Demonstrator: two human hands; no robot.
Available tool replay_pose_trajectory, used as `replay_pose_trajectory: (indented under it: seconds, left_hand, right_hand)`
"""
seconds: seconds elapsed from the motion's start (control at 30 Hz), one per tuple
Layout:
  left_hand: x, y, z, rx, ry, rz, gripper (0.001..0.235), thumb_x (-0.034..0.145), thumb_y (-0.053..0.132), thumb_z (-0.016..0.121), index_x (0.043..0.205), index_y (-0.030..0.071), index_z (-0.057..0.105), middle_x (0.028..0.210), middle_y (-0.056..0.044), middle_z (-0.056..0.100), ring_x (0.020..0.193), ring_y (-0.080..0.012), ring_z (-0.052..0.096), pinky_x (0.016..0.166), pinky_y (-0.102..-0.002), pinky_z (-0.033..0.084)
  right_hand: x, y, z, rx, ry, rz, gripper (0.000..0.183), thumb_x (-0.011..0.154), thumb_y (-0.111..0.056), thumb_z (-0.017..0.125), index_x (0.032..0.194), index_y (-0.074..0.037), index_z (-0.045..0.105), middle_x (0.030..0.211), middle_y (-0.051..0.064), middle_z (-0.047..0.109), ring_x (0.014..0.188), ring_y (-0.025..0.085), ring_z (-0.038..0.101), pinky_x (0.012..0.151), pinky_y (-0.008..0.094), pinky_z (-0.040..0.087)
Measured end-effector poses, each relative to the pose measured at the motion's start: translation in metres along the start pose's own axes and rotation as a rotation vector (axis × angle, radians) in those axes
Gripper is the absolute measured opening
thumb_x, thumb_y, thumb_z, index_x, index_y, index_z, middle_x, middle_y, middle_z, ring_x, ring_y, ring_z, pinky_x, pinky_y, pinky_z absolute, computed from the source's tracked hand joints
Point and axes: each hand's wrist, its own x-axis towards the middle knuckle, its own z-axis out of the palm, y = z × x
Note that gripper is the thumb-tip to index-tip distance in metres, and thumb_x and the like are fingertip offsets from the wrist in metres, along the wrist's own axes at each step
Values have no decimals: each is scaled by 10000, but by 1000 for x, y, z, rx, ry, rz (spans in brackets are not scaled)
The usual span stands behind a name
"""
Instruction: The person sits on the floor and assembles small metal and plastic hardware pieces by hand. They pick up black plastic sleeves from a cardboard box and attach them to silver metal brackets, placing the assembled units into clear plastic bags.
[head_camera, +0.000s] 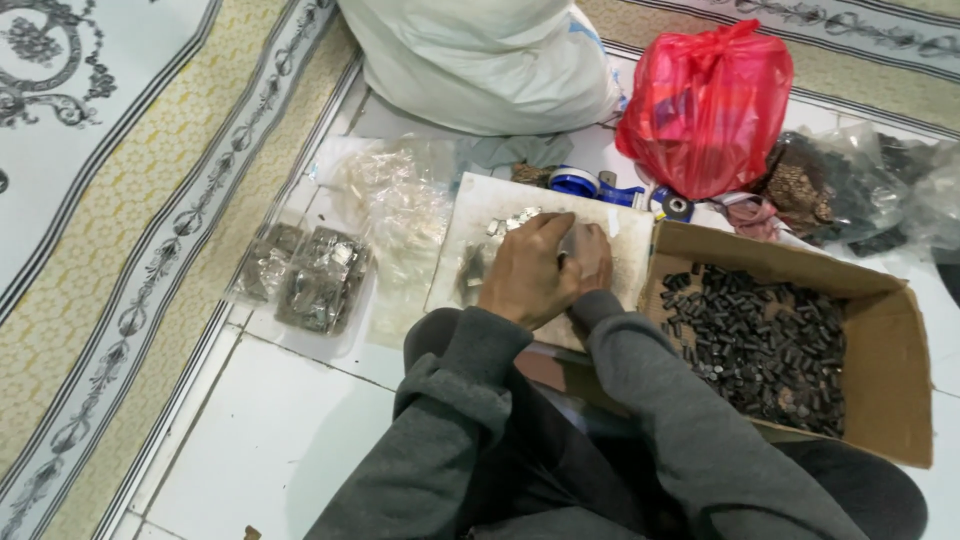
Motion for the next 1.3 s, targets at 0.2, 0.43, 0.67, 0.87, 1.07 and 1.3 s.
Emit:
replay_pose_trajectory:
  seconds: [0.2, 0.43, 0.67, 0.87, 1.07, 1.3]
  left_hand:
    - [4, 3, -1, -18, -40, -38, 432, 800, 22, 607, 1206, -107, 681, 1054, -346, 697, 974, -488, 736, 780, -464, 654]
    - [6, 7, -3, -27, -46, -25, 419, 810, 12, 611, 1203, -122, 672, 1067, -362, 692, 968, -516, 730, 747, -477, 656]
    - [7, 15, -7, -49, -69, -60, 433, 807, 11, 588, 1208, -137, 657, 1089, -373, 679, 997, -515, 725, 782, -483, 658]
    - [6, 29, -18, -79, -46, -61, 417, 804, -43, 570, 1190, -178, 647, 1089, -411, 664, 1016, -554, 705, 805, -523, 652]
    - [5, 9, 0, -50, -52, -34, 423, 817, 25, 562, 1204, -111, 665, 1076, -337, 684, 986, -485, 739, 772, -451, 662]
    - [1, -3, 16, -65, -30, -31, 436, 807, 45, 570, 1207, -99, 668, 1072, -327, 688, 975, -480, 742, 755, -455, 666]
  right_hand:
    - [-1, 8, -6, -21, 20, -6, 188, 932, -135, 656, 1099, -84, 587, 1115, 139, 514, 1125, 412, 568, 951, 514, 512]
    - [8, -7, -5, 77, 89, 26, 131, 944, -146, 678, 994, -97, 567, 1006, 113, 509, 1013, 354, 544, 877, 469, 470]
    - [10, -7, -15, 225, 200, 81, 219, 962, -162, 711, 837, -117, 537, 842, 74, 502, 844, 267, 509, 766, 401, 409]
    - [8, -15, -15, 341, 289, 134, 350, 977, -175, 737, 712, -133, 513, 711, 43, 496, 710, 197, 480, 678, 346, 360]
    - [2, -12, -24, 462, 385, 185, 491, 992, -189, 763, 586, -149, 489, 581, 12, 491, 575, 128, 452, 589, 292, 310]
    - [11, -8, -25, 621, 538, 502, 380, 882, -403, 775, 546, -241, 704, 458, -21, 557, 439, 118, 505, 477, 284, 363]
